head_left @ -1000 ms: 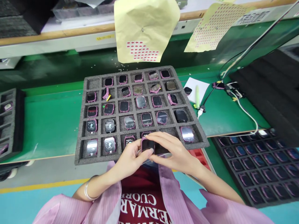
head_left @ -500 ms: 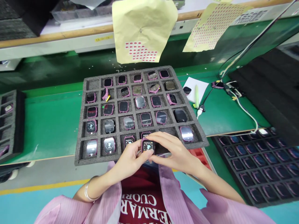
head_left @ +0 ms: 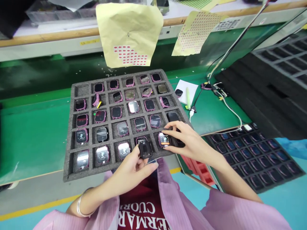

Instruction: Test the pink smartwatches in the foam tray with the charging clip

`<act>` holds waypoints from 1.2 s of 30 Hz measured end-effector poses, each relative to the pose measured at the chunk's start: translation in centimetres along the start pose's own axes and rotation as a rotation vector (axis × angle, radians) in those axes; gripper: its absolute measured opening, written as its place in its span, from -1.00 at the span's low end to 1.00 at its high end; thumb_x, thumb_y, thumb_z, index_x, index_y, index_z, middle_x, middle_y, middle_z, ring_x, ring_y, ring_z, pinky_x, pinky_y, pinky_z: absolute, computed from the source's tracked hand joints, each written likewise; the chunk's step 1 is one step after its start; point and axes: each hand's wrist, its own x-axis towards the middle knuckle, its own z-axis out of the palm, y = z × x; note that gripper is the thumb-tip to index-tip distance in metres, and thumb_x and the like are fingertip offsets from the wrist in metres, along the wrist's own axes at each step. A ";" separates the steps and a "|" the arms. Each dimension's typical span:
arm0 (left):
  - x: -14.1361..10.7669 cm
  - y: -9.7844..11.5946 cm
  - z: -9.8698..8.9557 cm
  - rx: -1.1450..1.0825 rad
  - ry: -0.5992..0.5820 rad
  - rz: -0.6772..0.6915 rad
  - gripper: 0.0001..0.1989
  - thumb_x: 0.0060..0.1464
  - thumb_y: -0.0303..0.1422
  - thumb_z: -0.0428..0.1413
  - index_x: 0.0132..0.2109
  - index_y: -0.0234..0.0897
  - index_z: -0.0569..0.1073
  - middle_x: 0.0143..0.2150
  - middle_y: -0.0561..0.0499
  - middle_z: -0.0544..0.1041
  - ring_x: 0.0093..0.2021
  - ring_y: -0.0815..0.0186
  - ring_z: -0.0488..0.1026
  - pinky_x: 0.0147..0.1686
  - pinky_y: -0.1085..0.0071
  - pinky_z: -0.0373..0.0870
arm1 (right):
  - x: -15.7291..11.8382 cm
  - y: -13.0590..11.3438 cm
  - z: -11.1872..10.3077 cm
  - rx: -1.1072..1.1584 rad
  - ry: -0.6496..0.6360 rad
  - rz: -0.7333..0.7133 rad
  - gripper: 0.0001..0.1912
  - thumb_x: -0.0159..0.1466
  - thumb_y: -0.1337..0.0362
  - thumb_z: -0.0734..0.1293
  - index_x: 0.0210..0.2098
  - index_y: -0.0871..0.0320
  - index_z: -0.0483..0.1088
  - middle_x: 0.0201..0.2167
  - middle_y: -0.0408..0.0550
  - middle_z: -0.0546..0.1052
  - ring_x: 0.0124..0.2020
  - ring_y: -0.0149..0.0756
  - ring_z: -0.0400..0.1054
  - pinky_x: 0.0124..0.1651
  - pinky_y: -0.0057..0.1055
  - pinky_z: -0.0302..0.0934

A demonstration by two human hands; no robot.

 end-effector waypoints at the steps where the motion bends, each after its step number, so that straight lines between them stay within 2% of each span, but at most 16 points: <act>1: 0.3 0.2 0.0 -0.021 -0.022 0.007 -0.64 0.19 -0.19 0.09 0.05 -0.22 0.26 -0.16 0.01 0.35 -0.29 0.39 0.28 -0.38 0.49 0.22 | -0.3 0.2 -0.5 -0.037 -0.032 -0.005 -0.61 0.25 0.19 0.38 0.06 0.13 0.38 0.03 0.12 0.36 0.01 0.00 0.30 -0.01 -0.08 0.24; 3: 1.0 0.6 0.0 -0.031 -0.047 0.007 -0.72 0.20 -0.21 0.08 -0.03 -0.24 0.26 -0.25 0.07 0.31 -0.38 0.44 0.21 -0.43 0.50 0.17 | -0.9 0.6 -1.7 -0.110 -0.064 -0.009 -0.61 0.29 0.14 0.34 0.08 0.13 0.37 0.03 0.11 0.37 0.01 0.00 0.30 -0.01 -0.10 0.22; 6: 1.5 0.8 0.0 0.041 -0.056 -0.038 -0.78 0.19 -0.23 0.09 -0.17 -0.25 0.24 -0.34 0.14 0.24 -0.48 0.50 0.12 -0.50 0.51 0.10 | -1.5 1.5 -2.8 -0.225 -0.116 0.028 -0.68 0.31 0.12 0.32 -0.02 0.16 0.41 -0.09 0.09 0.41 -0.12 -0.03 0.35 -0.11 -0.14 0.24; 9: 1.6 0.6 0.0 0.118 -0.070 -0.076 -0.77 0.16 -0.26 0.11 -0.18 -0.25 0.22 -0.36 0.16 0.22 -0.52 0.52 0.09 -0.54 0.51 0.06 | -1.7 2.6 -2.4 -0.270 -0.176 0.085 -0.63 0.28 0.14 0.36 -0.01 0.22 0.39 -0.14 0.11 0.39 -0.20 -0.05 0.36 -0.19 -0.17 0.28; 12: 1.7 0.5 -0.2 0.120 -0.080 -0.091 -0.74 0.12 -0.28 0.15 -0.17 -0.26 0.22 -0.33 0.15 0.25 -0.53 0.54 0.10 -0.56 0.52 0.05 | -1.8 2.9 -1.9 -0.256 -0.119 0.094 -0.61 0.25 0.14 0.39 -0.02 0.25 0.38 -0.12 0.15 0.38 -0.16 -0.02 0.36 -0.14 -0.13 0.31; 14: 1.8 0.5 -0.3 0.080 -0.099 -0.090 -0.70 0.09 -0.27 0.19 -0.16 -0.26 0.24 -0.29 0.14 0.28 -0.54 0.55 0.11 -0.57 0.53 0.06 | -1.8 2.0 -2.0 -0.191 -0.007 0.083 -0.64 0.24 0.13 0.39 -0.07 0.23 0.40 -0.05 0.17 0.37 -0.08 0.02 0.36 -0.06 -0.09 0.30; 17: 1.9 0.6 -0.5 0.026 -0.115 -0.076 -0.63 0.04 -0.22 0.23 -0.12 -0.26 0.27 -0.27 0.12 0.30 -0.54 0.55 0.13 -0.57 0.54 0.07 | -1.4 -0.6 -1.7 -0.013 0.123 0.026 -0.64 0.23 0.14 0.41 -0.04 0.17 0.38 0.07 0.14 0.37 0.06 0.01 0.32 0.06 -0.12 0.27; 19: 2.0 0.6 -0.4 0.003 -0.105 -0.058 -0.60 0.04 -0.19 0.23 -0.07 -0.27 0.30 -0.28 0.11 0.31 -0.52 0.53 0.14 -0.55 0.53 0.10 | -0.6 -2.5 -0.7 0.076 0.138 -0.060 -0.62 0.23 0.17 0.42 -0.01 0.15 0.36 0.09 0.12 0.38 0.09 -0.02 0.31 0.09 -0.16 0.26; 22: 1.9 0.4 -0.3 0.010 -0.048 -0.012 -0.60 0.10 -0.17 0.18 -0.01 -0.29 0.33 -0.25 0.06 0.35 -0.42 0.45 0.22 -0.45 0.50 0.20 | 0.9 -4.2 1.8 0.085 0.140 -0.173 -0.66 0.27 0.23 0.37 0.00 0.20 0.33 0.03 0.14 0.45 0.04 -0.05 0.34 0.06 -0.13 0.26; 25: 2.0 0.2 -0.1 0.013 0.046 0.026 -0.69 0.16 -0.20 0.12 -0.05 -0.32 0.36 -0.25 0.04 0.38 -0.33 0.38 0.28 -0.35 0.47 0.26 | 2.0 -4.3 3.7 0.087 0.145 -0.201 -0.68 0.30 0.27 0.32 0.01 0.24 0.30 -0.09 0.12 0.50 -0.05 -0.08 0.38 -0.02 -0.14 0.29; 27: 2.1 0.1 0.0 -0.021 0.082 0.029 -0.71 0.16 -0.21 0.12 -0.09 -0.33 0.38 -0.29 0.04 0.40 -0.34 0.37 0.30 -0.36 0.48 0.27 | 2.2 -4.2 4.2 0.091 0.160 -0.186 -0.69 0.30 0.30 0.30 0.02 0.24 0.29 -0.09 0.12 0.50 -0.06 -0.09 0.39 -0.04 -0.15 0.29; 29: 2.2 0.0 0.1 -0.073 0.093 0.027 -0.70 0.14 -0.21 0.14 -0.09 -0.33 0.39 -0.29 0.03 0.44 -0.36 0.36 0.34 -0.39 0.48 0.28 | 2.1 -4.0 4.1 0.098 0.166 -0.170 -0.68 0.29 0.32 0.31 0.03 0.22 0.28 -0.07 0.11 0.49 -0.04 -0.09 0.38 -0.04 -0.16 0.29; 32: 2.3 -0.1 0.1 -0.139 0.104 0.048 -0.69 0.12 -0.22 0.16 -0.07 -0.33 0.42 -0.23 -0.01 0.50 -0.28 0.32 0.41 -0.32 0.47 0.32 | 1.9 -4.0 3.9 0.114 0.146 -0.140 -0.63 0.26 0.33 0.34 0.04 0.20 0.28 -0.06 0.08 0.49 -0.05 -0.09 0.38 -0.03 -0.16 0.30; 36: 2.3 -0.1 0.0 -0.165 0.069 0.043 -0.73 0.13 -0.25 0.17 -0.09 -0.33 0.45 -0.23 -0.01 0.52 -0.27 0.32 0.43 -0.29 0.47 0.33 | 1.7 -3.9 3.5 0.134 0.071 -0.128 -0.61 0.24 0.34 0.36 0.05 0.18 0.28 -0.02 0.06 0.47 -0.02 -0.10 0.38 -0.01 -0.17 0.30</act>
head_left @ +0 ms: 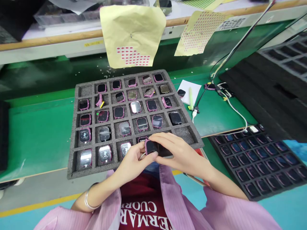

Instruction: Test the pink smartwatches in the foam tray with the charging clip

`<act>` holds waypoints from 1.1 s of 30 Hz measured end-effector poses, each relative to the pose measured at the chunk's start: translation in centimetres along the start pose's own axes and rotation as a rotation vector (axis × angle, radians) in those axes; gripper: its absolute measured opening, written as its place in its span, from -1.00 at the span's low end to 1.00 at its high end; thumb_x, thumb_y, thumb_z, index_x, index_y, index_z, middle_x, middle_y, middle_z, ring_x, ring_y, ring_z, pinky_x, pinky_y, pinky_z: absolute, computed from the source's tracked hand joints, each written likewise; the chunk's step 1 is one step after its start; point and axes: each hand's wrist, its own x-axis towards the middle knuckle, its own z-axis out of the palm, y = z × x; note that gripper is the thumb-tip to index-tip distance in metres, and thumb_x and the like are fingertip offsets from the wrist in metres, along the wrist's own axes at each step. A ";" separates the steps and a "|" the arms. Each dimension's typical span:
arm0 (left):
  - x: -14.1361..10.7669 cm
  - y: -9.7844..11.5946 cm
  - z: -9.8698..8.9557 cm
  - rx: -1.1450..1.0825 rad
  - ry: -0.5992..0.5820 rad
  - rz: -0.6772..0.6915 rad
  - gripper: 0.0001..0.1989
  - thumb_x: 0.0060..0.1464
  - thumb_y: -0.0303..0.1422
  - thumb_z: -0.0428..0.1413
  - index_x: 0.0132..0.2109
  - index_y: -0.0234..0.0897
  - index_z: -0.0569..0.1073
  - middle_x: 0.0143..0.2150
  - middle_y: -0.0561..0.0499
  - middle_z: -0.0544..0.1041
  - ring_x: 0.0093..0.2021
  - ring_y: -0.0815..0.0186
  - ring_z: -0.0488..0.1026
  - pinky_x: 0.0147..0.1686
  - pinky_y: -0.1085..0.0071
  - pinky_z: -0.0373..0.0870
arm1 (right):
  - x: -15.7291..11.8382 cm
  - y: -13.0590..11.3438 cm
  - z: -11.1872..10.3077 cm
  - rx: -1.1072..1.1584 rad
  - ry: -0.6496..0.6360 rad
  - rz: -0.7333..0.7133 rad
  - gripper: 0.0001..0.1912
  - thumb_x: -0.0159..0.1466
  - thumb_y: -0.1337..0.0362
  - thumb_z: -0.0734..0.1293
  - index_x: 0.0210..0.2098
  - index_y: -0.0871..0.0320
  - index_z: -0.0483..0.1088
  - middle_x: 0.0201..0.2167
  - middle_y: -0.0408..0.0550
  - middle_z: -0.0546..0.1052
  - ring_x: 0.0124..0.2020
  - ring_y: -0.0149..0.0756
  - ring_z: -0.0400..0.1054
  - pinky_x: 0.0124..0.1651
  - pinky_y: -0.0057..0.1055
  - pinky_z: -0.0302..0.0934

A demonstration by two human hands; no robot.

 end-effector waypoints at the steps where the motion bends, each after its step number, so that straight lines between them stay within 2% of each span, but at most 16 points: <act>1: 0.0 0.0 0.0 -0.004 -0.014 -0.003 -0.76 0.13 -0.26 0.16 -0.12 -0.33 0.45 -0.24 0.00 0.53 -0.28 0.33 0.43 -0.30 0.48 0.32 | 0.0 0.0 -0.1 0.009 -0.020 0.007 -0.61 0.24 0.34 0.37 0.05 0.18 0.28 -0.02 0.06 0.47 -0.02 -0.11 0.38 -0.01 -0.18 0.30; 8: -0.3 0.3 -0.2 -0.021 -0.031 0.026 -0.77 0.14 -0.29 0.16 -0.11 -0.35 0.44 -0.23 -0.04 0.52 -0.17 0.26 0.43 -0.15 0.42 0.33 | 0.3 -0.1 -0.2 0.016 -0.045 -0.040 -0.65 0.25 0.35 0.34 0.03 0.19 0.31 -0.05 0.07 0.47 -0.05 -0.11 0.38 -0.02 -0.18 0.31; 14: -0.4 0.6 -0.4 0.000 -0.030 0.005 -0.76 0.11 -0.27 0.18 -0.17 -0.38 0.45 -0.28 -0.04 0.50 -0.25 0.29 0.40 -0.23 0.43 0.32 | 0.3 -0.1 0.2 0.124 0.007 -0.010 -0.70 0.25 0.31 0.35 -0.03 0.19 0.34 -0.14 0.02 0.48 -0.12 -0.18 0.41 -0.10 -0.27 0.34; 21: -0.5 0.6 -0.4 0.018 -0.016 -0.006 -0.74 0.08 -0.22 0.20 -0.21 -0.37 0.47 -0.37 0.02 0.44 -0.36 0.35 0.33 -0.35 0.47 0.27 | -0.1 0.0 0.8 0.162 0.049 0.008 -0.66 0.23 0.31 0.38 -0.01 0.15 0.33 -0.14 0.01 0.48 -0.12 -0.17 0.39 -0.11 -0.23 0.33; 28: -0.6 0.5 -0.4 -0.015 -0.045 0.002 -0.78 0.12 -0.27 0.18 -0.19 -0.37 0.45 -0.34 0.01 0.42 -0.33 0.36 0.31 -0.32 0.48 0.28 | -0.2 -0.1 0.8 0.165 0.044 0.019 -0.64 0.21 0.33 0.41 -0.02 0.17 0.33 -0.14 -0.01 0.47 -0.13 -0.19 0.39 -0.11 -0.24 0.30; 33: -0.6 0.3 -0.5 0.002 -0.047 0.000 -0.75 0.12 -0.24 0.17 -0.18 -0.37 0.45 -0.33 0.01 0.41 -0.32 0.35 0.31 -0.29 0.46 0.27 | -0.2 -0.1 0.8 0.166 0.043 0.027 -0.64 0.21 0.33 0.40 -0.01 0.15 0.32 -0.15 0.01 0.48 -0.14 -0.17 0.39 -0.12 -0.23 0.31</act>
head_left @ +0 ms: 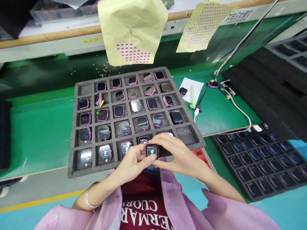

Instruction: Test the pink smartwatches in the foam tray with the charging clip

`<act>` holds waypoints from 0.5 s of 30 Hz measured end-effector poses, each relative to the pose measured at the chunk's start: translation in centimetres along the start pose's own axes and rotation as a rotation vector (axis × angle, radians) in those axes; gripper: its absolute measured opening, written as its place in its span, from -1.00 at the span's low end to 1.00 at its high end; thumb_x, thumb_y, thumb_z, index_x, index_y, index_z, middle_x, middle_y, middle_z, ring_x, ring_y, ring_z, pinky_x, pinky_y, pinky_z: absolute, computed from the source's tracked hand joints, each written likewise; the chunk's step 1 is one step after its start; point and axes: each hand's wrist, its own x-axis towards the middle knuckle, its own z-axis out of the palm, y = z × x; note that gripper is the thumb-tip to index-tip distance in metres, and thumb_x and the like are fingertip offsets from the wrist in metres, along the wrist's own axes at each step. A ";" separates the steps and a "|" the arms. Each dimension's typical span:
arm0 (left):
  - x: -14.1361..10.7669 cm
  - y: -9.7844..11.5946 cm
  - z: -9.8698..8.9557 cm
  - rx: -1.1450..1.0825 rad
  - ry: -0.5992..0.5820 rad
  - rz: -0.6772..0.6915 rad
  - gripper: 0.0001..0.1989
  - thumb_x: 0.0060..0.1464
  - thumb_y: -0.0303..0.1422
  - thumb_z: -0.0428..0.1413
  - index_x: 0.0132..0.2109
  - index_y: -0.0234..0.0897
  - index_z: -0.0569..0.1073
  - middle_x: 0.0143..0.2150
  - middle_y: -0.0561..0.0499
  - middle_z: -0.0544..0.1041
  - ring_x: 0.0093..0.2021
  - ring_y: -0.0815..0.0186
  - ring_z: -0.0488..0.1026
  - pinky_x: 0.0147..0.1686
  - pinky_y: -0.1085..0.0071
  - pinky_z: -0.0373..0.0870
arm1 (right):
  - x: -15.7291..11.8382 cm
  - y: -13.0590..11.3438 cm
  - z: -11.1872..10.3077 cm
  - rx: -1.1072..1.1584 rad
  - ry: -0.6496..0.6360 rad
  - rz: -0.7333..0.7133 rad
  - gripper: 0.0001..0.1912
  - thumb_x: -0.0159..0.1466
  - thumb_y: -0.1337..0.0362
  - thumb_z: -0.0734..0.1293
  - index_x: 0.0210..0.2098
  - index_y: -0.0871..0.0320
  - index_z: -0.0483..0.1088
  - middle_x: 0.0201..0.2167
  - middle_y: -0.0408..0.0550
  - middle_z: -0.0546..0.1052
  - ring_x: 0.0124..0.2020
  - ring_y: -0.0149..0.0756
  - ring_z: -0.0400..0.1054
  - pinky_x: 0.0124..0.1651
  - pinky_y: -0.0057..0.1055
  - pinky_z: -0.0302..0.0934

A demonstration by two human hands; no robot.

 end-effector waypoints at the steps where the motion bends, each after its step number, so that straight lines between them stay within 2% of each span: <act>1: 0.0 0.0 0.0 0.003 0.001 -0.001 -0.74 0.12 -0.23 0.17 -0.17 -0.37 0.45 -0.33 0.00 0.41 -0.32 0.34 0.31 -0.29 0.46 0.28 | 0.0 0.0 0.0 -0.002 0.001 -0.001 -0.64 0.21 0.33 0.40 -0.01 0.15 0.32 -0.15 0.01 0.48 -0.14 -0.17 0.39 -0.12 -0.23 0.32; 15: 0.0 -0.1 0.0 0.066 0.011 -0.009 -0.74 0.13 -0.21 0.16 -0.21 -0.36 0.43 -0.38 0.02 0.40 -0.36 0.35 0.32 -0.34 0.45 0.26 | 0.0 0.2 0.1 0.013 0.014 -0.014 -0.65 0.21 0.30 0.39 -0.02 0.16 0.34 -0.19 0.00 0.49 -0.18 -0.20 0.40 -0.17 -0.28 0.36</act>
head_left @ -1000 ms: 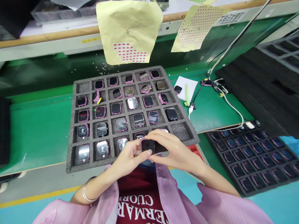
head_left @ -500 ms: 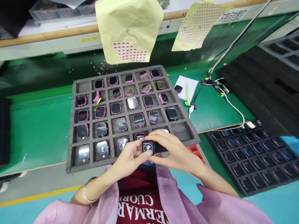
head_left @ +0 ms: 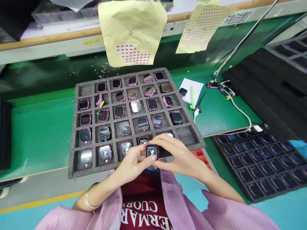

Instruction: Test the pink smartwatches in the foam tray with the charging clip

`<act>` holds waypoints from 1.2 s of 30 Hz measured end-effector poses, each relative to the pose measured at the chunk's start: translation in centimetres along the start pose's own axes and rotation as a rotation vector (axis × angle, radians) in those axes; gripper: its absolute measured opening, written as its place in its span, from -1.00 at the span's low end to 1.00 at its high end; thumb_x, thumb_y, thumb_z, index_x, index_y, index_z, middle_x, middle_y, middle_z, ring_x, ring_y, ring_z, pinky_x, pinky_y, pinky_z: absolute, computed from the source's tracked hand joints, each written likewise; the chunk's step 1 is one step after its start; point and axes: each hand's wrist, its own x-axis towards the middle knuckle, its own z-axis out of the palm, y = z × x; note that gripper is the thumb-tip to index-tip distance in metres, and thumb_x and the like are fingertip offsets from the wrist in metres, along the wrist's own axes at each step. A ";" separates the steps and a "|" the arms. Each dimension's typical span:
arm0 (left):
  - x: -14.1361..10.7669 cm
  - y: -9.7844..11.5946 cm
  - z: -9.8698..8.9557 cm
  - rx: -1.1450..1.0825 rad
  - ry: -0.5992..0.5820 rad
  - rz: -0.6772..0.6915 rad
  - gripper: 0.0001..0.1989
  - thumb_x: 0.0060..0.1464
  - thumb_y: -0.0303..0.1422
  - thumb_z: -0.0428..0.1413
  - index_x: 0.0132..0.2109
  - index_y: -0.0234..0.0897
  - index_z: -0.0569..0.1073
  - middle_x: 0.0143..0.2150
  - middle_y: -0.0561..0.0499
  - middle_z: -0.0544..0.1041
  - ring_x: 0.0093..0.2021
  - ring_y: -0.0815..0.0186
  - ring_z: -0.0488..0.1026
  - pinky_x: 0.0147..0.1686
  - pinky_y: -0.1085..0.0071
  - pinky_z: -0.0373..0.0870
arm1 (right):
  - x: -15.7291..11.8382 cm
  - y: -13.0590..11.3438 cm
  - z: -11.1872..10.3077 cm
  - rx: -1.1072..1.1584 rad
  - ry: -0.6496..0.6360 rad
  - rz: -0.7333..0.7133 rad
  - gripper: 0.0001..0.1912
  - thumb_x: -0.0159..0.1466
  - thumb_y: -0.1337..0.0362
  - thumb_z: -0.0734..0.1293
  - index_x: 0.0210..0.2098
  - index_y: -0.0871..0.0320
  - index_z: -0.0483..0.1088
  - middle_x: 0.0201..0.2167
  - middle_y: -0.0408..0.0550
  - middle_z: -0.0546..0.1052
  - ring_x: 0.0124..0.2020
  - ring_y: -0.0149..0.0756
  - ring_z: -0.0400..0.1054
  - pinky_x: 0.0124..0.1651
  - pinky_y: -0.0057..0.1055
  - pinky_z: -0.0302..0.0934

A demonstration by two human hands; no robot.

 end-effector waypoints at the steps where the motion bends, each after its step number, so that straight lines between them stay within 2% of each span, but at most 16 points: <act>1: 0.0 0.1 0.0 -0.001 -0.009 -0.004 -0.74 0.14 -0.21 0.15 -0.21 -0.36 0.42 -0.38 0.02 0.41 -0.35 0.34 0.34 -0.33 0.45 0.28 | 0.0 0.0 0.0 -0.001 0.000 -0.001 -0.65 0.20 0.29 0.39 -0.02 0.16 0.34 -0.19 0.00 0.49 -0.18 -0.20 0.40 -0.17 -0.28 0.35; 6: -0.1 0.4 0.4 0.017 -0.064 -0.031 -0.76 0.18 -0.23 0.11 -0.18 -0.36 0.39 -0.37 0.02 0.43 -0.35 0.33 0.40 -0.27 0.41 0.33 | -0.4 0.0 -0.3 -0.028 0.022 -0.033 -0.62 0.17 0.30 0.43 -0.04 0.17 0.35 -0.17 0.00 0.50 -0.15 -0.20 0.39 -0.08 -0.22 0.30; 14: -0.1 0.4 0.5 0.035 -0.036 -0.028 -0.74 0.15 -0.18 0.12 -0.23 -0.34 0.39 -0.37 0.02 0.42 -0.36 0.33 0.37 -0.31 0.42 0.33 | -0.4 -0.1 0.0 -0.066 0.022 -0.035 -0.65 0.16 0.29 0.42 -0.06 0.16 0.37 -0.17 -0.01 0.50 -0.14 -0.21 0.39 -0.05 -0.22 0.29; 16: -0.2 0.2 0.6 0.083 -0.044 -0.017 -0.74 0.17 -0.18 0.10 -0.19 -0.33 0.40 -0.35 0.02 0.43 -0.35 0.31 0.36 -0.29 0.40 0.33 | -0.5 -0.2 -0.3 -0.043 0.022 -0.042 -0.65 0.17 0.30 0.41 -0.05 0.16 0.37 -0.16 -0.01 0.50 -0.13 -0.20 0.39 -0.04 -0.21 0.29; 18: -0.6 0.0 0.7 0.146 -0.060 -0.009 -0.69 0.13 -0.17 0.14 -0.09 -0.30 0.40 -0.31 0.01 0.44 -0.32 0.29 0.36 -0.28 0.40 0.33 | -0.8 -0.2 -1.3 0.007 0.024 -0.044 -0.63 0.18 0.29 0.42 -0.03 0.15 0.37 -0.14 0.01 0.49 -0.11 -0.18 0.38 -0.03 -0.20 0.30; 20: -1.0 -0.2 0.8 0.195 -0.077 -0.014 -0.60 0.08 -0.17 0.19 0.00 -0.26 0.38 -0.28 0.01 0.43 -0.32 0.29 0.34 -0.31 0.42 0.31 | -1.3 0.0 -2.9 0.038 0.084 -0.024 -0.60 0.18 0.27 0.45 0.00 0.14 0.36 -0.12 0.03 0.48 -0.09 -0.16 0.38 -0.03 -0.21 0.30; 23: -1.4 -0.5 0.9 0.218 -0.093 -0.040 -0.62 0.09 -0.18 0.19 0.01 -0.22 0.35 -0.31 0.06 0.38 -0.40 0.38 0.26 -0.39 0.47 0.24 | -2.7 1.3 -5.5 -0.087 0.210 0.068 -0.61 0.18 0.27 0.47 -0.03 0.13 0.37 -0.12 0.04 0.47 -0.08 -0.12 0.38 -0.02 -0.18 0.29; 24: -1.5 -0.5 1.0 0.205 -0.087 -0.041 -0.65 0.12 -0.18 0.16 0.00 -0.21 0.35 -0.32 0.07 0.36 -0.42 0.41 0.22 -0.41 0.48 0.22 | -3.2 1.8 -6.2 -0.165 0.206 0.109 -0.63 0.19 0.27 0.46 -0.03 0.13 0.38 -0.12 0.05 0.47 -0.08 -0.09 0.37 -0.01 -0.14 0.28; 27: -1.6 -0.3 1.5 0.078 -0.054 0.001 -0.71 0.18 -0.21 0.13 0.00 -0.20 0.34 -0.30 0.07 0.34 -0.42 0.44 0.19 -0.41 0.50 0.20 | -4.6 2.6 -7.3 -0.352 0.075 0.188 -0.62 0.25 0.27 0.39 0.05 0.14 0.34 -0.04 0.12 0.44 -0.01 -0.01 0.34 0.01 0.00 0.26; 28: -1.7 -0.2 1.7 0.018 -0.037 0.035 -0.71 0.18 -0.23 0.13 0.01 -0.19 0.34 -0.30 0.07 0.34 -0.43 0.45 0.18 -0.40 0.51 0.21 | -5.0 2.4 -7.3 -0.392 0.052 0.191 -0.59 0.27 0.29 0.36 0.11 0.14 0.30 0.03 0.15 0.40 0.05 0.02 0.30 0.04 0.04 0.23; 30: -1.9 0.4 2.4 -0.097 -0.015 0.139 -0.69 0.17 -0.27 0.15 0.05 -0.14 0.33 -0.26 0.06 0.35 -0.43 0.47 0.19 -0.38 0.52 0.23 | -5.4 1.4 -7.0 -0.439 0.096 0.173 -0.54 0.30 0.34 0.31 0.18 0.11 0.24 0.16 0.19 0.30 0.15 0.05 0.20 0.11 0.09 0.17; 32: -2.0 1.0 3.3 -0.201 -0.013 0.276 -0.62 0.15 -0.28 0.17 0.09 -0.07 0.30 -0.20 0.04 0.36 -0.40 0.46 0.23 -0.36 0.51 0.27 | -5.4 -0.2 -5.9 -0.403 0.194 0.132 -0.55 0.31 0.38 0.29 0.18 0.08 0.24 0.17 0.17 0.28 0.17 0.01 0.18 0.15 0.06 0.15; 33: -2.1 1.2 3.8 -0.247 -0.020 0.346 -0.59 0.15 -0.28 0.17 0.12 -0.04 0.28 -0.16 0.02 0.37 -0.37 0.44 0.26 -0.33 0.50 0.29 | -5.3 -0.9 -5.0 -0.326 0.203 0.109 -0.57 0.31 0.38 0.29 0.16 0.09 0.25 0.14 0.15 0.32 0.15 -0.03 0.21 0.14 0.01 0.17; 35: -1.9 1.4 4.8 -0.284 -0.057 0.452 -0.56 0.15 -0.26 0.16 0.15 -0.02 0.26 -0.09 -0.01 0.36 -0.28 0.38 0.31 -0.23 0.44 0.35 | -5.0 -2.2 -3.0 -0.074 0.103 0.057 -0.62 0.30 0.31 0.32 0.10 0.16 0.28 0.02 0.14 0.40 0.06 -0.10 0.30 0.07 -0.14 0.27; 36: -1.7 1.5 5.3 -0.266 -0.078 0.488 -0.55 0.16 -0.27 0.15 0.16 -0.01 0.24 -0.05 -0.02 0.36 -0.23 0.35 0.34 -0.16 0.40 0.37 | -4.9 -2.6 -1.9 0.068 0.010 0.037 -0.63 0.29 0.24 0.33 0.06 0.21 0.30 -0.04 0.14 0.43 -0.01 -0.12 0.34 0.00 -0.20 0.32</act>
